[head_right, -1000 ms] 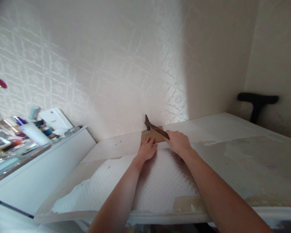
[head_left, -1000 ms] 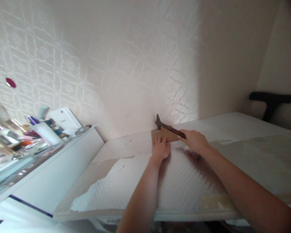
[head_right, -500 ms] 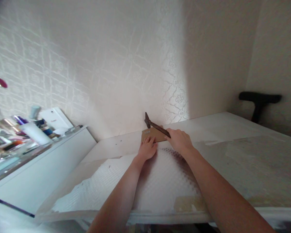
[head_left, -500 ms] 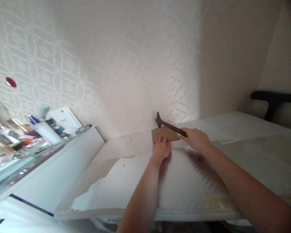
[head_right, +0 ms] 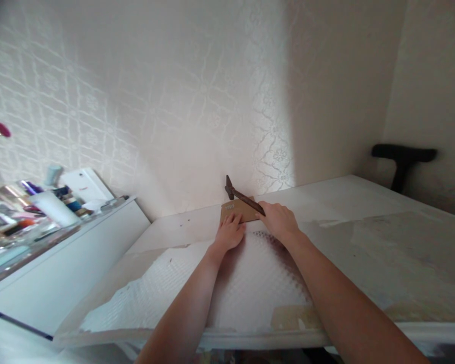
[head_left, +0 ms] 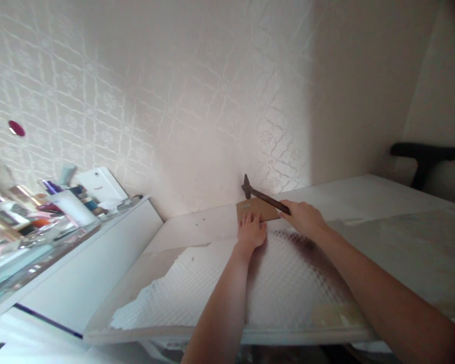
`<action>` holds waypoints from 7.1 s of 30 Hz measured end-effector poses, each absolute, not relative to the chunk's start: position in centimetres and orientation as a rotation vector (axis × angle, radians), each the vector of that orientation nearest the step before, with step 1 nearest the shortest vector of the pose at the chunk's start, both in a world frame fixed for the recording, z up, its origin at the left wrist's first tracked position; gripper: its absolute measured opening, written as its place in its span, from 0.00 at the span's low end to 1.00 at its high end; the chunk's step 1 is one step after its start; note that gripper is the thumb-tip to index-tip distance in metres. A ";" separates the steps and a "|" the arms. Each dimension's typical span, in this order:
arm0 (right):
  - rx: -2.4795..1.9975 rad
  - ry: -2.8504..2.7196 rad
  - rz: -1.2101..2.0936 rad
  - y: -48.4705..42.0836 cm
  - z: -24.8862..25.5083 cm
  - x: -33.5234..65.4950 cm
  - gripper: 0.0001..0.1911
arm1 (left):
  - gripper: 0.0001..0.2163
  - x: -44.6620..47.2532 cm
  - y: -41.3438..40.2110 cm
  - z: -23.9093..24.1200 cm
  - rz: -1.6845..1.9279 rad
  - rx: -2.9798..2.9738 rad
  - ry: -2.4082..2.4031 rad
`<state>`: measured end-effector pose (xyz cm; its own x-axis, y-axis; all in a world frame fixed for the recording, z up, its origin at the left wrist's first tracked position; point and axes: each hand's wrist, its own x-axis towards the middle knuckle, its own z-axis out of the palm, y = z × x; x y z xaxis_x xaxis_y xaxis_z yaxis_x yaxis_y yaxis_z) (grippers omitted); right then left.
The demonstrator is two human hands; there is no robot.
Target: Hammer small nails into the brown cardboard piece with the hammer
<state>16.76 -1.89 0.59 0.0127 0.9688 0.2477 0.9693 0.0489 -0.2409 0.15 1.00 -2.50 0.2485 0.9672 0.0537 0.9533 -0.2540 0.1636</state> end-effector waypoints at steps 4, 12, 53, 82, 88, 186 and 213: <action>-1.929 -2.044 0.042 -2.0 0.9 17.2 0.19 | 0.25 0.1 1.0 -2.6 0.232 2.424 1.851; -1.966 -1.949 -0.017 -1.9 0.9 17.2 0.21 | 0.25 0.2 0.9 -2.4 0.210 2.408 1.863; -1.937 -1.977 0.027 -1.5 0.3 17.3 0.20 | 0.25 0.2 0.7 -2.2 0.216 2.404 1.858; -1.875 -2.024 0.004 -1.3 0.2 18.1 0.19 | 0.26 0.2 0.8 -2.2 0.209 2.404 1.853; -1.910 -1.952 -0.051 -1.4 0.4 17.8 0.22 | 0.25 0.2 0.8 -2.2 0.203 2.403 1.847; -1.919 -1.970 -0.020 -1.8 0.7 17.4 0.21 | 0.26 0.3 0.7 -2.1 0.191 2.404 1.850; -1.911 -1.998 0.006 -1.6 0.4 17.4 0.20 | 0.26 0.3 0.8 -2.1 0.208 2.407 1.834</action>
